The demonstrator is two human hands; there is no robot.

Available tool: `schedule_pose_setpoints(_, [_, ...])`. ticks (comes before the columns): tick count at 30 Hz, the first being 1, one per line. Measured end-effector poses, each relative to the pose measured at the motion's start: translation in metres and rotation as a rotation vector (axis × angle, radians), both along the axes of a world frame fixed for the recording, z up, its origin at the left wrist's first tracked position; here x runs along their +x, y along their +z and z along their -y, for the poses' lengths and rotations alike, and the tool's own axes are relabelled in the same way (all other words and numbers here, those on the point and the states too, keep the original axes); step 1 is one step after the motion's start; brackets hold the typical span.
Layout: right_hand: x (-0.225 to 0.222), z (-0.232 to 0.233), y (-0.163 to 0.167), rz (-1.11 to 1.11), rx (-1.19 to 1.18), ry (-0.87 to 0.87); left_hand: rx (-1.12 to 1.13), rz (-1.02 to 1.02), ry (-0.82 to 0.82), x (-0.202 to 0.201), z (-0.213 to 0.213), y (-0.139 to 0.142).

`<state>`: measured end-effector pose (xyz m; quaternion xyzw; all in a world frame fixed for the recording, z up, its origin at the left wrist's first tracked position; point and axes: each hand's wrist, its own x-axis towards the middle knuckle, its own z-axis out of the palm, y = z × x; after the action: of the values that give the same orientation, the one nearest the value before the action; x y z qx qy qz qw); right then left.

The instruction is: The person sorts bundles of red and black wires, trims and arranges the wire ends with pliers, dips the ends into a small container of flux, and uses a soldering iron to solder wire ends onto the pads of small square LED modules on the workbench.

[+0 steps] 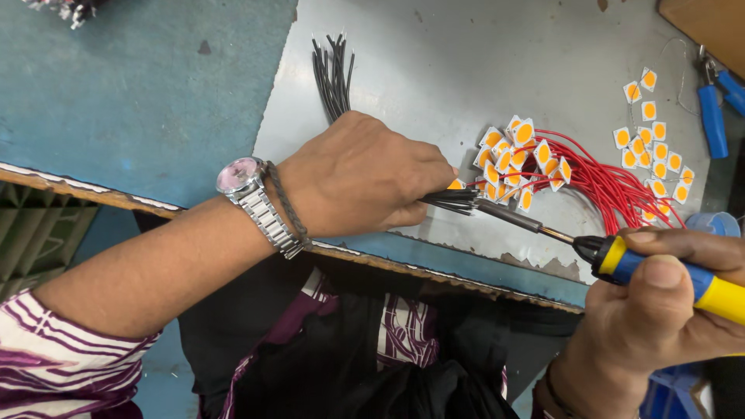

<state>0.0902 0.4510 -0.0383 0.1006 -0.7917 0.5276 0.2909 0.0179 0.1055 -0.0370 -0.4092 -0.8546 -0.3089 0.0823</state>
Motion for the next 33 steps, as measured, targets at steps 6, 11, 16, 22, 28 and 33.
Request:
schedule_pose_setpoints(6, [0.0,0.002,0.005,0.005,0.032,0.002,0.006,-0.009,0.012,0.0,-0.001,-0.001])
schedule_pose_setpoints(11, [0.001,0.005,0.007,0.007,0.051,0.003,-0.017,-0.009,0.014,0.0,-0.001,-0.001])
schedule_pose_setpoints(16, [-0.003,0.006,0.01,0.004,0.064,0.005,-0.013,-0.014,0.012,0.0,-0.001,0.0])
schedule_pose_setpoints(22, [-0.008,0.008,0.014,0.001,0.074,0.006,-0.042,-0.002,0.012,0.0,0.0,0.002])
schedule_pose_setpoints(28, [-0.008,0.01,0.018,-0.007,0.074,0.004,-0.051,0.007,0.005,0.0,0.0,0.004])
schedule_pose_setpoints(33, [-0.012,0.01,0.021,-0.017,0.074,0.008,-0.02,0.0,-0.003,-0.001,0.0,0.004])
